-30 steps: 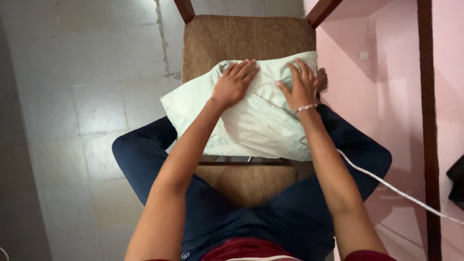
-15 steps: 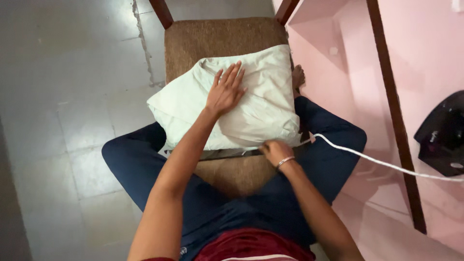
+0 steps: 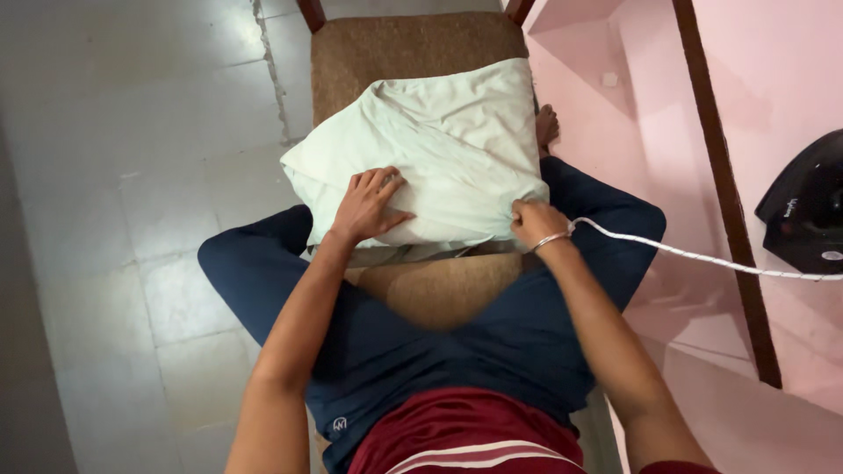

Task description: The person irons a light-colored garment placed on a chair. They repeatedly smooth the fabric with their hands and use an electric iron to press the material, adjusting the garment's position several times during the process.

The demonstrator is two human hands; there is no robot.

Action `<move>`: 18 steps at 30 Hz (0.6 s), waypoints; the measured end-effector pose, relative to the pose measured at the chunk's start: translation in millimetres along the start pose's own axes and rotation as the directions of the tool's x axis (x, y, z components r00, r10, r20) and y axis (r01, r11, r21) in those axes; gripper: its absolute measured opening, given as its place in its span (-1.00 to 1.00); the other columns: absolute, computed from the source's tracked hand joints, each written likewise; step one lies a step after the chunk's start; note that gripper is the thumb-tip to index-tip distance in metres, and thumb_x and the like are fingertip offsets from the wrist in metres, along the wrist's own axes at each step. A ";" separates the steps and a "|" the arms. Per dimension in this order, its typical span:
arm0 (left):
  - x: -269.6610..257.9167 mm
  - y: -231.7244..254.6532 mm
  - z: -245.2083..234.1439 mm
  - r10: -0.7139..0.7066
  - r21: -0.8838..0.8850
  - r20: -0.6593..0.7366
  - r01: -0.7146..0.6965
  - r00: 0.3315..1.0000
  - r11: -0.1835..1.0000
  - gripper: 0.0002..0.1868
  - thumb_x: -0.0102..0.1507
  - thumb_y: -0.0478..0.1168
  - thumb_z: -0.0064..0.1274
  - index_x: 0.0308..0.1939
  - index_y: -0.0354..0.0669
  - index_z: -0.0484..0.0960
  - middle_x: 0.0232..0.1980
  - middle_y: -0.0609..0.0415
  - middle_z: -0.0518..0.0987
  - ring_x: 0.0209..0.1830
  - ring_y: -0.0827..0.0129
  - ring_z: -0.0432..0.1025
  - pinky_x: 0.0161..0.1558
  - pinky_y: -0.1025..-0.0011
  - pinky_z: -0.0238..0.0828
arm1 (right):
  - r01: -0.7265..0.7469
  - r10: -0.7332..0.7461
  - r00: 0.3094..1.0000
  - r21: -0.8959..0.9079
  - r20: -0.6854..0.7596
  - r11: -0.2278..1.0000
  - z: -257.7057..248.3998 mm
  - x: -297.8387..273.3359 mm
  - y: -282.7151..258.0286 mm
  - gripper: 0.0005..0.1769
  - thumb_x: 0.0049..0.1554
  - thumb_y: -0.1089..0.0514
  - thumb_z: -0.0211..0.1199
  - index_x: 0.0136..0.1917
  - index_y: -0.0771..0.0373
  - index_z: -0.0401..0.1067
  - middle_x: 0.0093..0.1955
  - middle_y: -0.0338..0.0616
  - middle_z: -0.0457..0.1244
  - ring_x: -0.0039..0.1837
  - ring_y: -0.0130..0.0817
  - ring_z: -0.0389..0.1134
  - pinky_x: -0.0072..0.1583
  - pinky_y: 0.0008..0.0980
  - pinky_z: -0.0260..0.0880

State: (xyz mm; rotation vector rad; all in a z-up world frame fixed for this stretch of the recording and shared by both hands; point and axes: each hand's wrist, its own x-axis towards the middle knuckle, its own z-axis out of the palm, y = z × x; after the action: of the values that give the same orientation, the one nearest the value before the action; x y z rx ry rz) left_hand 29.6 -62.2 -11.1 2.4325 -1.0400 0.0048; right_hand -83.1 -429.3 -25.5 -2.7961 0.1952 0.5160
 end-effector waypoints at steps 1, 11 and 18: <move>-3.2 -1.7 3.6 -0.012 -0.005 -0.025 0.012 1.000 1.000 -0.44 0.18 0.12 0.26 0.14 -0.10 0.58 0.31 0.01 0.46 0.28 0.08 0.33 0.24 0.12 0.19 | 0.000 0.000 1.000 -0.008 0.026 1.000 -7.7 3.3 0.9 -0.81 0.08 0.04 0.26 -0.02 0.02 0.50 0.01 -0.03 0.42 0.05 0.08 0.44 0.05 0.04 0.44; -9.0 11.4 1.5 -0.016 -0.078 -0.107 0.008 0.994 0.997 -0.58 0.10 0.01 0.35 -0.10 -0.10 0.60 0.33 0.00 0.44 0.33 0.05 0.30 0.30 0.10 0.17 | 0.200 -0.249 0.947 -0.234 -0.202 0.951 23.0 -7.6 -57.2 -0.53 -0.06 -0.16 0.31 0.02 0.16 0.52 -0.02 0.06 0.39 0.02 0.03 0.44 -0.04 0.04 0.45; -18.6 -1.0 0.4 -0.082 -0.065 -0.108 0.075 0.991 0.995 -0.63 0.11 -0.10 0.30 -0.05 -0.07 0.63 0.34 0.00 0.43 0.36 0.03 0.28 0.30 0.08 0.12 | 0.167 -0.092 0.970 -0.340 0.227 0.925 -36.4 53.5 -34.4 -0.67 0.12 -0.04 0.17 0.05 0.09 0.59 0.06 0.10 0.42 0.14 0.08 0.45 0.13 0.09 0.44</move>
State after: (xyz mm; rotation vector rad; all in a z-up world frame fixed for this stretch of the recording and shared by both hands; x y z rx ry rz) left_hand 17.0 -49.3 -15.4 2.3873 -0.8825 0.0798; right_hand -15.3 -412.1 -3.8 -3.0433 -0.1458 0.8834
